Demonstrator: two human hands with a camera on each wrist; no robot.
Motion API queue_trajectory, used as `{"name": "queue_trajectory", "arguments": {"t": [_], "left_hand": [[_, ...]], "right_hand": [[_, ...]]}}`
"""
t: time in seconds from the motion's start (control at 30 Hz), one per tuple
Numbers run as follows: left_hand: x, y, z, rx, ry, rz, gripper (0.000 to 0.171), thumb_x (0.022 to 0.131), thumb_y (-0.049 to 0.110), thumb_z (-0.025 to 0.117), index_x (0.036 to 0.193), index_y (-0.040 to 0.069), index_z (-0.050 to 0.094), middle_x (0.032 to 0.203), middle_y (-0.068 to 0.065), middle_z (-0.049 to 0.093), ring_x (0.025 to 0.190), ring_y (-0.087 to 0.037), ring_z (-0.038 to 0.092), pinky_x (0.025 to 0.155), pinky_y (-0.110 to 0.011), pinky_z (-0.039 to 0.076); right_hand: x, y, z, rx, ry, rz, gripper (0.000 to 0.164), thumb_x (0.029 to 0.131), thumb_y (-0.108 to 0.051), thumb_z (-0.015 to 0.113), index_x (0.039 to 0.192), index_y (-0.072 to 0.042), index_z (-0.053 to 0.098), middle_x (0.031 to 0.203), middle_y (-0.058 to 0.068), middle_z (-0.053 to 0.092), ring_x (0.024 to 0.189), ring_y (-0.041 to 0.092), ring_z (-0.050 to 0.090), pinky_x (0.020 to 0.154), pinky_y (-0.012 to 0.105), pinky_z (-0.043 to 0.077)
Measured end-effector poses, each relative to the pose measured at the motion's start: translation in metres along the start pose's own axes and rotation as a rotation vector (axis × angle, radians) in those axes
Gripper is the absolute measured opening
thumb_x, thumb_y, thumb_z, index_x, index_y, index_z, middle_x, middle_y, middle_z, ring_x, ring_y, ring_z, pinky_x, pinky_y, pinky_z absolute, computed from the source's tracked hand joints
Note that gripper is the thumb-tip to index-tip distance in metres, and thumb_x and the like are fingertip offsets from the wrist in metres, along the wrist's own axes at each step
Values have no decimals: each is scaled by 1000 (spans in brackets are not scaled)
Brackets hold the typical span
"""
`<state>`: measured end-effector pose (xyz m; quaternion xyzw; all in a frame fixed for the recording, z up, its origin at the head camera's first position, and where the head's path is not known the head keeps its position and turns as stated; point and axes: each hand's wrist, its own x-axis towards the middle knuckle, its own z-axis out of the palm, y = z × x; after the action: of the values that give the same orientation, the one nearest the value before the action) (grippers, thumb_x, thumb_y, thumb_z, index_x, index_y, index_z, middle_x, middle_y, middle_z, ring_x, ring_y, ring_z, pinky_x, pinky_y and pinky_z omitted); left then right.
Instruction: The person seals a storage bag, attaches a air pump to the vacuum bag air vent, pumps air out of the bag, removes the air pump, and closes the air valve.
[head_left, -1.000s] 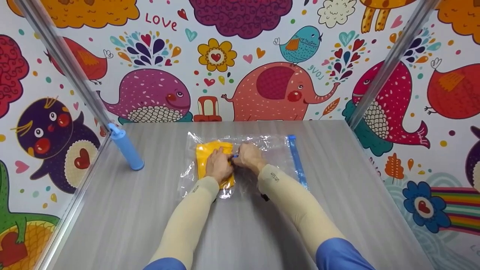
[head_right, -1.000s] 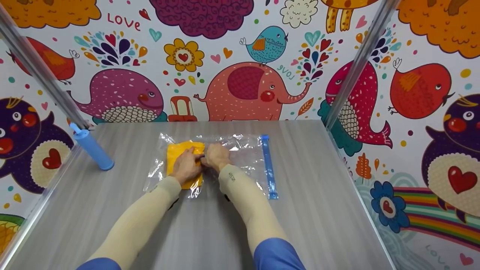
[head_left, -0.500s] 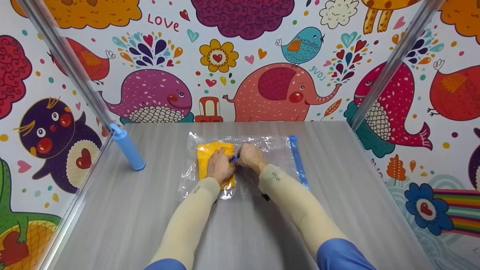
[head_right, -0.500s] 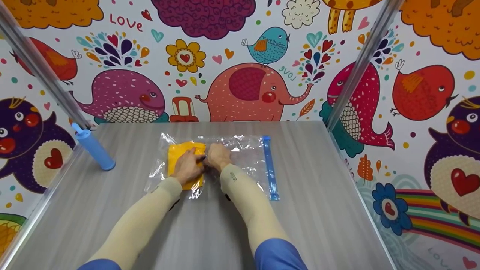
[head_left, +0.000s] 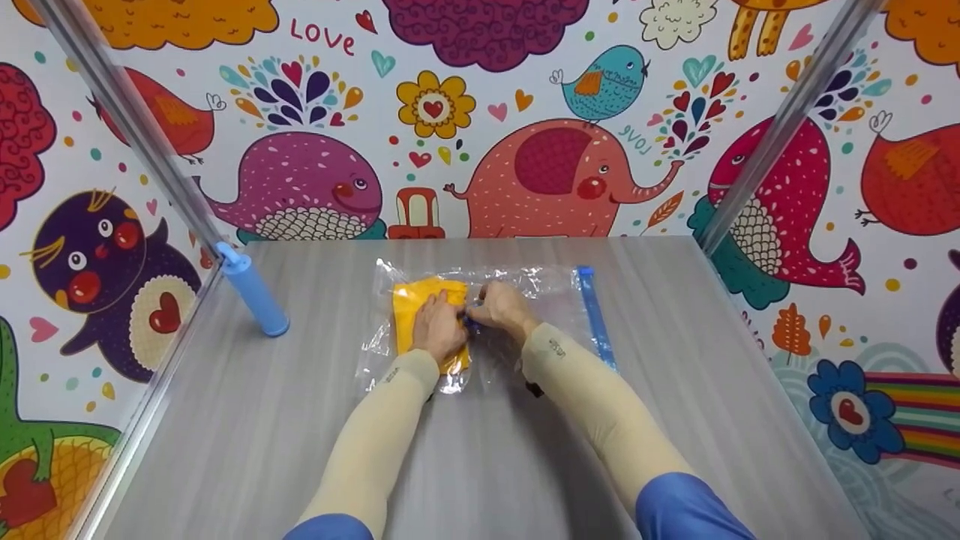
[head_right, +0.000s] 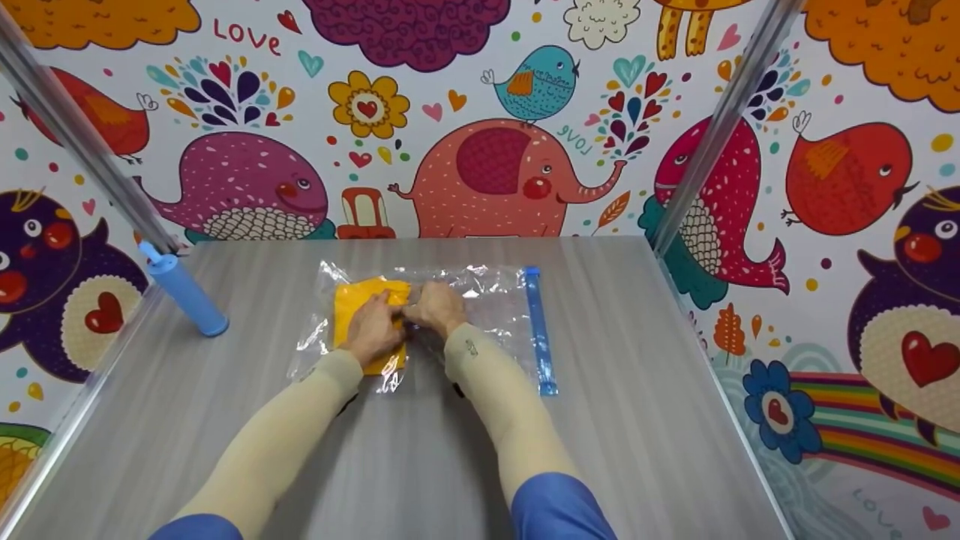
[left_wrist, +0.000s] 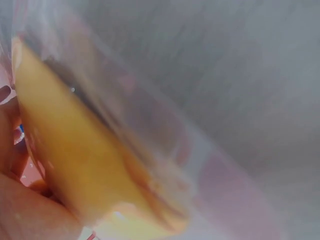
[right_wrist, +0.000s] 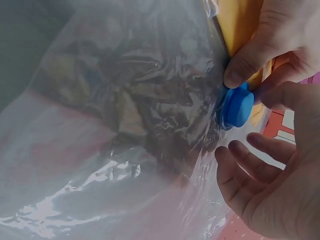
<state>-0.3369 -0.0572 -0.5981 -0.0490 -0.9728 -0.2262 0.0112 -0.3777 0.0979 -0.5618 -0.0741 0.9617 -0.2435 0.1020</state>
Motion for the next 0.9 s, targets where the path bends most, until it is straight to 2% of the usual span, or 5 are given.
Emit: {"name": "queue_trajectory", "arguments": {"t": [0.13, 0.27, 0.4, 0.67, 0.9], "left_hand": [[0, 0, -1, -3, 2, 4, 49, 91, 22, 85, 139, 17, 81, 171, -29, 51, 162, -50, 47, 138, -58, 37], [1, 0, 0, -8, 6, 16, 51, 91, 26, 87, 140, 18, 80, 169, -29, 54, 158, -50, 50, 136, -59, 40], [2, -1, 0, -5, 24, 27, 49, 90, 24, 86, 138, 17, 82, 165, -29, 57, 154, -50, 54, 133, -60, 43], [1, -1, 2, -5, 39, 33, 44, 91, 26, 85, 134, 17, 84, 160, -28, 62, 145, -46, 59, 128, -59, 48], [0, -2, 3, -1, 40, 37, 44, 91, 26, 87, 134, 16, 83, 157, -27, 63, 142, -45, 60, 126, -58, 49]], "right_hand": [[3, 4, 2, -33, 0, 28, 45, 93, -52, 88, 95, -8, 75, 86, 4, 75, 73, 16, 62, 62, 29, 53], [5, 6, 2, -86, 8, 28, 42, 90, -49, 90, 83, -11, 72, 74, -4, 62, 66, 13, 54, 55, 26, 41], [3, 6, 1, -109, 19, -19, 34, 87, -42, 90, 88, -9, 82, 78, -1, 71, 70, 14, 58, 59, 27, 45], [1, 6, 2, -160, 34, -114, 37, 83, -38, 97, 108, -12, 90, 103, 5, 89, 93, 24, 77, 87, 42, 67], [1, 8, 3, -154, 38, -150, 33, 81, -35, 98, 104, -13, 90, 95, 3, 87, 80, 16, 65, 74, 33, 60]]}}
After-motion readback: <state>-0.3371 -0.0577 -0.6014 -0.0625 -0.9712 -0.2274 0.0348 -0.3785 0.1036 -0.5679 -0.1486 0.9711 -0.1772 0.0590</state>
